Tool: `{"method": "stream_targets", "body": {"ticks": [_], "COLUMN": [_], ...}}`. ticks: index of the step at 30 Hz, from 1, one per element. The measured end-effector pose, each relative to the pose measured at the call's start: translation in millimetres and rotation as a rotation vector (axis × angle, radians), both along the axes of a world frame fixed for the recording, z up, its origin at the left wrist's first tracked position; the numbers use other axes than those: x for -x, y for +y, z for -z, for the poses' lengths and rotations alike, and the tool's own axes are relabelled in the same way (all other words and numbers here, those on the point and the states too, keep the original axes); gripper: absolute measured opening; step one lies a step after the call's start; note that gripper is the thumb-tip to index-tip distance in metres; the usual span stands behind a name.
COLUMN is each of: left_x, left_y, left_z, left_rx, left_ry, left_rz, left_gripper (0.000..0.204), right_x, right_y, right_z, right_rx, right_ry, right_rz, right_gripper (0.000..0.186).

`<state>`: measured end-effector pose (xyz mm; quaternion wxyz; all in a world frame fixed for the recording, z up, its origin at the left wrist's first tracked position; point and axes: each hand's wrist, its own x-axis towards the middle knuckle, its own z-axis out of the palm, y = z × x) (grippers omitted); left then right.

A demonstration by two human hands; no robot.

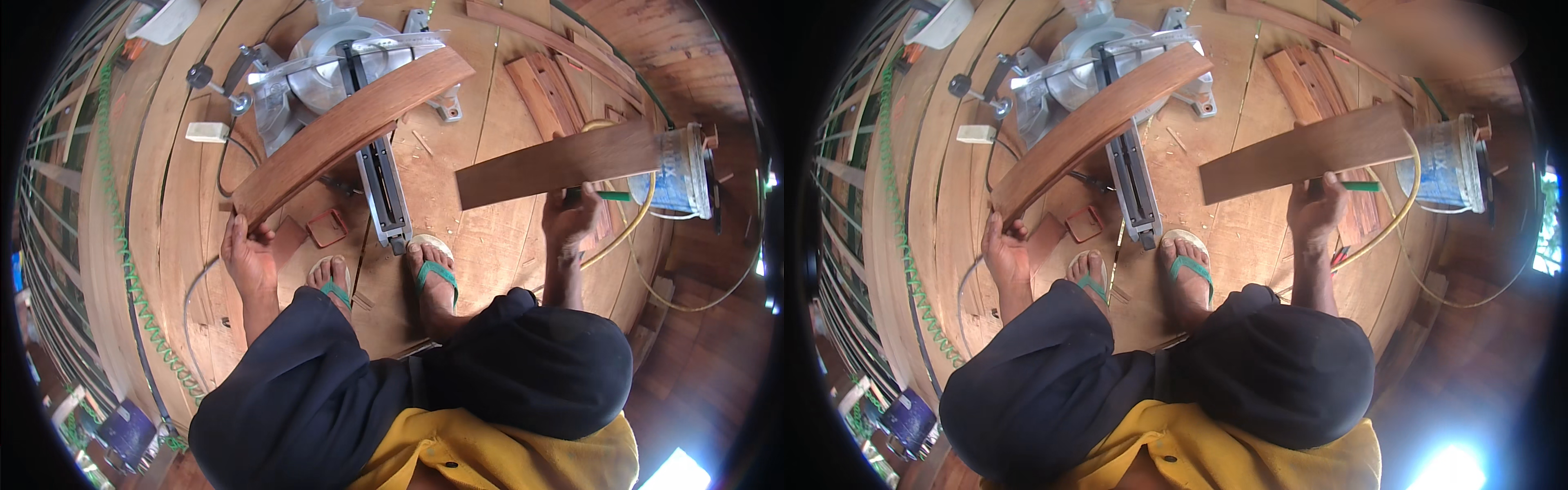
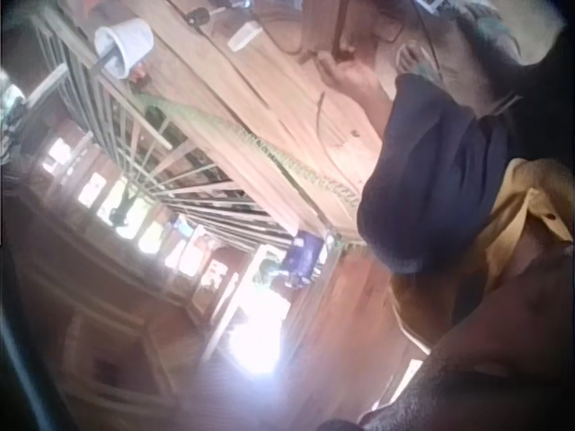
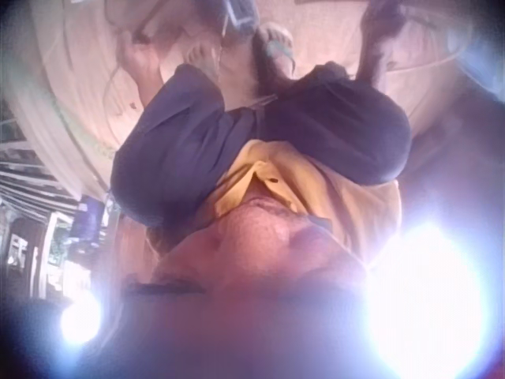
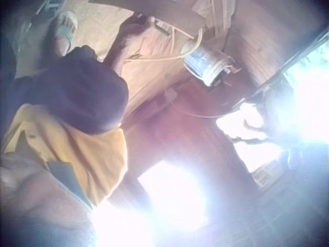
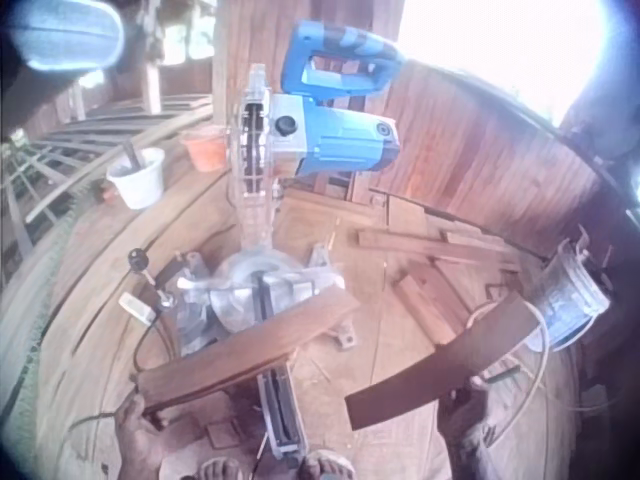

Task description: The person measures and marks wooden planks with a tape measure and pencil, then uses a miter saw to cut the wood into smaller pieces. The person handles the wood and tools while sitting on the floor.

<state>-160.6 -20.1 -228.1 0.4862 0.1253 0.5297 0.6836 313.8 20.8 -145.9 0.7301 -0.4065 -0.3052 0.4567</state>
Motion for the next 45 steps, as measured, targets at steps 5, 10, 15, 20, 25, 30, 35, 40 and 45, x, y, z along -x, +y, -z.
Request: {"method": "stream_targets", "body": {"ticks": [5,10,15,20,25,30,35,40,45], "left_x": [-4,-10,-26,-56,-78,-79,-114,-132,-113], "left_y": [1,3,11,21,22,16,36,47,34], "left_z": [-1,-4,-7,-12,-17,-15,-52,-53,-10], "left_rx": [-0.038,-0.066,-0.061,-0.024,-0.045,-0.062,-0.099,-0.096,-0.121], "left_ry": [-0.009,0.024,0.055,0.04,0.214,0.31,0.37,0.301,0.496], "left_rz": [0.027,0.062,0.145,0.232,0.411,0.513,0.624,0.732,0.665], "left_gripper": [0.026,0.038,0.044,0.043,0.047,0.051,0.051,0.054,0.058], "right_x": [0,77,94,95,59,50,99,105,98], "right_y": [-14,-26,-38,-46,-69,-57,25,46,53], "right_z": [119,142,165,152,134,61,-9,8,44], "right_rx": [0.266,0.645,0.769,0.788,0.838,0.239,-0.236,-0.103,-0.015], "right_ry": [0.315,0.378,0.337,0.273,-0.28,-1.176,-1.687,-1.771,-1.767], "right_rz": [0.105,0.072,-0.035,-0.22,-0.493,-0.379,-0.384,-0.592,-0.746], "right_gripper": [0.016,0.006,0.012,0.025,0.047,0.04,0.077,0.081,0.078]}}
